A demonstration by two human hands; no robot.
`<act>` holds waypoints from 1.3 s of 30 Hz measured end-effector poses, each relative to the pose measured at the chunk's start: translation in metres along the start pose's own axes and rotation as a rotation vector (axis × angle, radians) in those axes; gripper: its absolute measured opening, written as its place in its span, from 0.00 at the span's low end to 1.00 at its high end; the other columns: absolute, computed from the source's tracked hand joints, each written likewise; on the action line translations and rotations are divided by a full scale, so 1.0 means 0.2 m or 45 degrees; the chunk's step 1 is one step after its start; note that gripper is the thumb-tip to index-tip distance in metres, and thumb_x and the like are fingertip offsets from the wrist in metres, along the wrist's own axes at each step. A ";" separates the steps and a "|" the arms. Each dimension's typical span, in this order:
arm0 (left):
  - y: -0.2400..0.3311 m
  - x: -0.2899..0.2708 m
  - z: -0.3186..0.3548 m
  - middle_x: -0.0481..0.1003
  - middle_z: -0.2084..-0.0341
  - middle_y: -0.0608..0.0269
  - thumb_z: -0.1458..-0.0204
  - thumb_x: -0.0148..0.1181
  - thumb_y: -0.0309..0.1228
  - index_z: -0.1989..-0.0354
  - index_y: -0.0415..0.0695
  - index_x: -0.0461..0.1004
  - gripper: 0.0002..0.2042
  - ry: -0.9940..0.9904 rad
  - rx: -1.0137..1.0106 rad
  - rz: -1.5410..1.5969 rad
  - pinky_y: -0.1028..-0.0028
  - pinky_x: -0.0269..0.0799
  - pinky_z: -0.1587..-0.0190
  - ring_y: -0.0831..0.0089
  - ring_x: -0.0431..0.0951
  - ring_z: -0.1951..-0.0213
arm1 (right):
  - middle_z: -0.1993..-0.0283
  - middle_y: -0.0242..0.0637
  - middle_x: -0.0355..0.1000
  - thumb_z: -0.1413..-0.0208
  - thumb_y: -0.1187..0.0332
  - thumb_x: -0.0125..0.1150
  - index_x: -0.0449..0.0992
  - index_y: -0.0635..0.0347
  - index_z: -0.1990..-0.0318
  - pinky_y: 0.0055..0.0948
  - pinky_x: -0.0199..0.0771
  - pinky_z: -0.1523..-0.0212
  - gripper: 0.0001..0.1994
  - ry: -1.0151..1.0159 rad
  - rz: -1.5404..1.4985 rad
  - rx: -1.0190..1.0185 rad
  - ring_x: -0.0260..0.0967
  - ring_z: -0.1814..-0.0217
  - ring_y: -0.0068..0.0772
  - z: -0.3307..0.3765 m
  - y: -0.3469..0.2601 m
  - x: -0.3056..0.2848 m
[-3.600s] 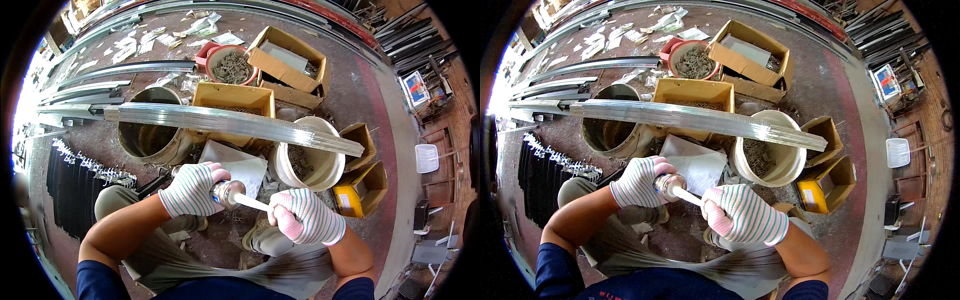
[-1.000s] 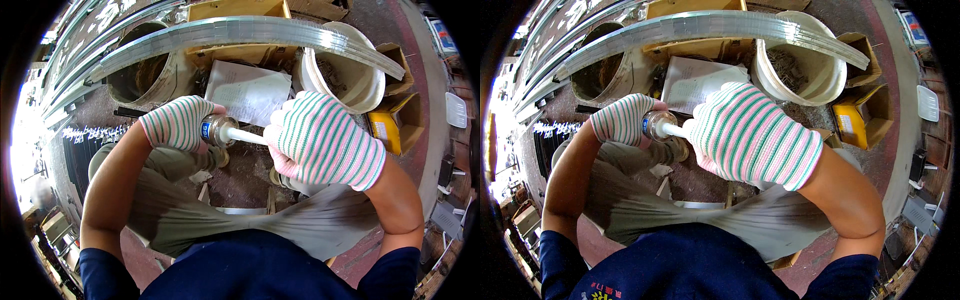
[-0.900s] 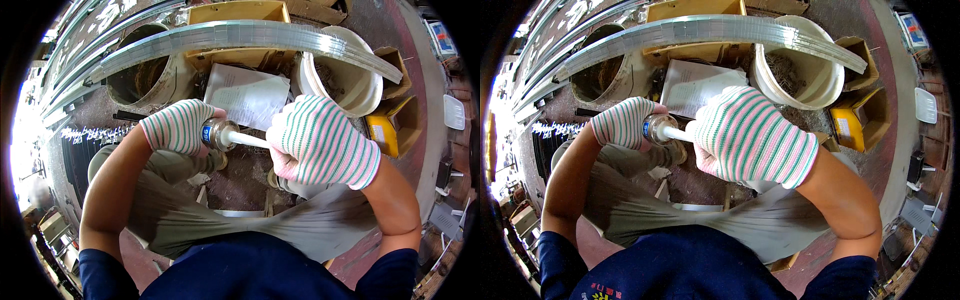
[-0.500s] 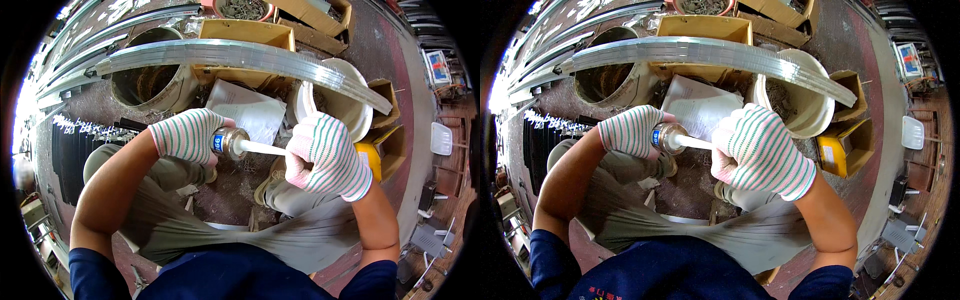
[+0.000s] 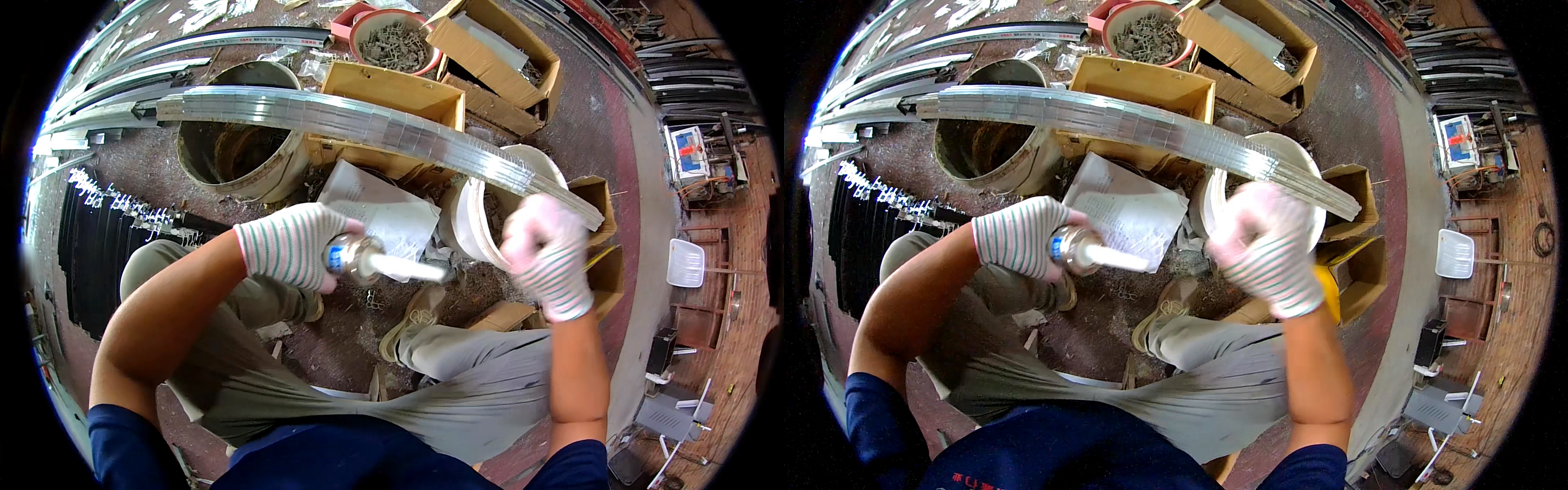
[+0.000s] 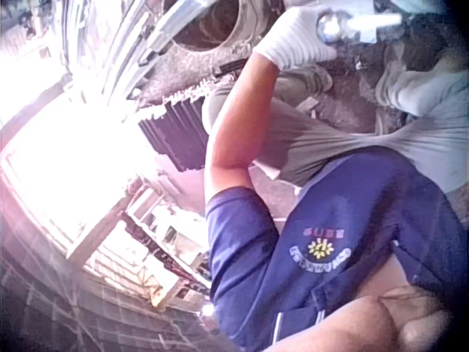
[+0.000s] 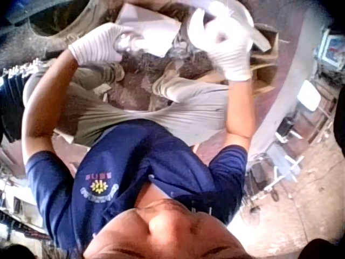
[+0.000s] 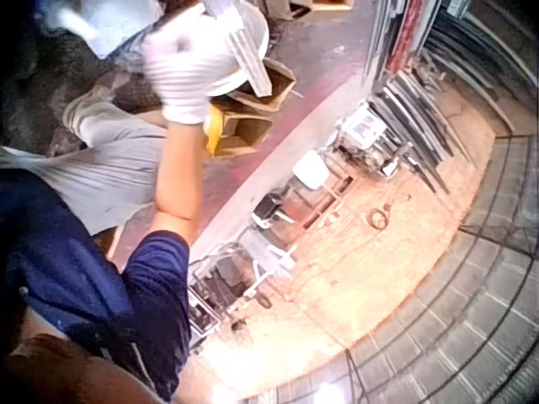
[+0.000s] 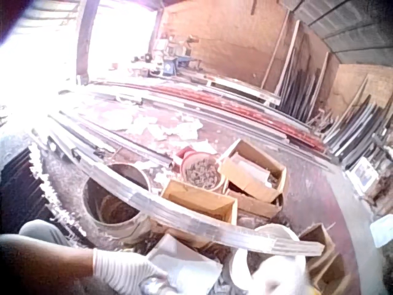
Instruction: The person sits on the floor and assembles small metal clips onto a long metal profile, then applies sealant along the profile using a caulking gun.
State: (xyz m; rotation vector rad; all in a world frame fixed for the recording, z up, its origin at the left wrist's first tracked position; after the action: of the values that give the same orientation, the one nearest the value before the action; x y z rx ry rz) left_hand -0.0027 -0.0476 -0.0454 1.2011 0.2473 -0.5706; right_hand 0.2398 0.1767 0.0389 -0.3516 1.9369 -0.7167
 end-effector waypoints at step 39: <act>0.29 -0.03 -0.05 0.83 0.58 0.65 0.61 0.74 0.22 0.50 0.42 0.79 0.24 0.005 0.111 0.419 0.73 0.77 0.47 0.77 0.81 0.54 | 0.67 0.34 0.76 0.49 0.68 0.72 0.82 0.62 0.54 0.37 0.72 0.65 0.15 0.128 -0.044 -0.505 0.75 0.68 0.37 -0.01 -0.33 0.05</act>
State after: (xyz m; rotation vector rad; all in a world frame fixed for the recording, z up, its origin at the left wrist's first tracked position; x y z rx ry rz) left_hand 0.0257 -0.0222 0.0008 1.2948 0.0254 -0.2938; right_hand 0.2283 0.1208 0.0724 -0.6023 2.1717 -0.3727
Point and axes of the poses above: each hand's wrist, its own z-axis away from the middle knuckle, its own x-axis out of the palm, y = z × x, the point moved 1 cm from there along -z, towards the middle knuckle
